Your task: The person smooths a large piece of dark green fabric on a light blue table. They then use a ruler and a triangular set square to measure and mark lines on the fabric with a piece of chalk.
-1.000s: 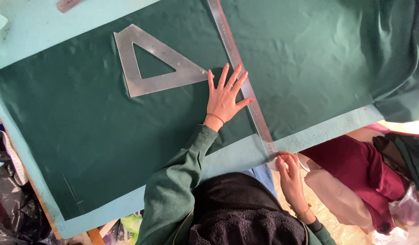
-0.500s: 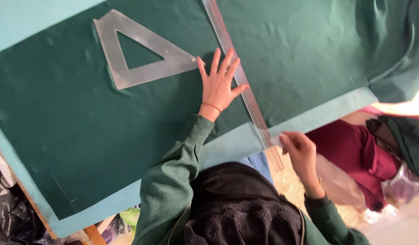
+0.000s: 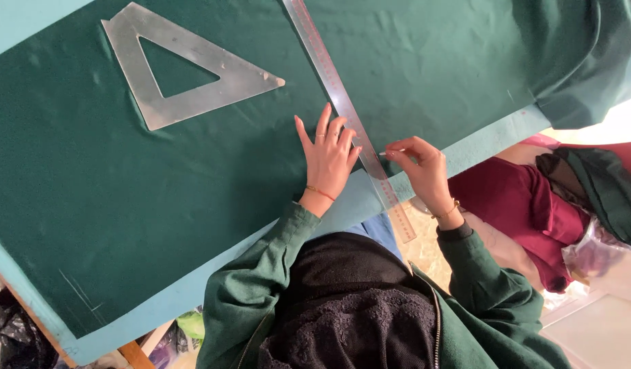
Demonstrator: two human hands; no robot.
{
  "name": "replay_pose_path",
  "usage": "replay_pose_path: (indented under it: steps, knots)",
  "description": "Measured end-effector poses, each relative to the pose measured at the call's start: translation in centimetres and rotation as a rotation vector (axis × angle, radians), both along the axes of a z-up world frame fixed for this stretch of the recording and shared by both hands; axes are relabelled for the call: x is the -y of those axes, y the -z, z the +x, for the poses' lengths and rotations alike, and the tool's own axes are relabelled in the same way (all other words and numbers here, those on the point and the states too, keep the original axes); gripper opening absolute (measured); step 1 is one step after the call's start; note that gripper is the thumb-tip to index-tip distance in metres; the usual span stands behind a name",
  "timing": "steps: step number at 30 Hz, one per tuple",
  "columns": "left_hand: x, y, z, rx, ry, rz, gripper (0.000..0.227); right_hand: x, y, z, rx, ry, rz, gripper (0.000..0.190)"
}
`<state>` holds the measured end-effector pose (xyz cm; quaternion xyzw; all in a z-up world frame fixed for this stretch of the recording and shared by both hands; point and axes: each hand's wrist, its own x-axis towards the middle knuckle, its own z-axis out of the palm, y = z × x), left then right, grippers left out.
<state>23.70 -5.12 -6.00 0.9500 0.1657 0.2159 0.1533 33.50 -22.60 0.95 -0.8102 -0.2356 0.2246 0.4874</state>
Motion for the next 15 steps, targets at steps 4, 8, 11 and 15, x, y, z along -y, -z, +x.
replay_pose_path:
  steps: [4, 8, 11, 15]
  knots:
    - [1.5, 0.5, -1.4, 0.086, 0.100, -0.009, 0.016, -0.3, 0.9, 0.6, -0.034, -0.036, 0.009, 0.012]
    - [3.6, 0.5, -3.4, 0.079, 0.208, -0.039, 0.020, -0.7, 1.5, 0.8, -0.042, -0.032, 0.005, 0.010]
    - [4.0, 0.0, -3.8, 0.041, 0.238, -0.004, 0.029, -1.2, 1.2, 0.7, 0.023, -0.032, -0.022, 0.010]
    - [5.1, -0.2, -4.3, 0.006, 0.250, 0.049, 0.041, -1.5, 1.6, 0.7, 0.056, -0.035, -0.053, 0.010]
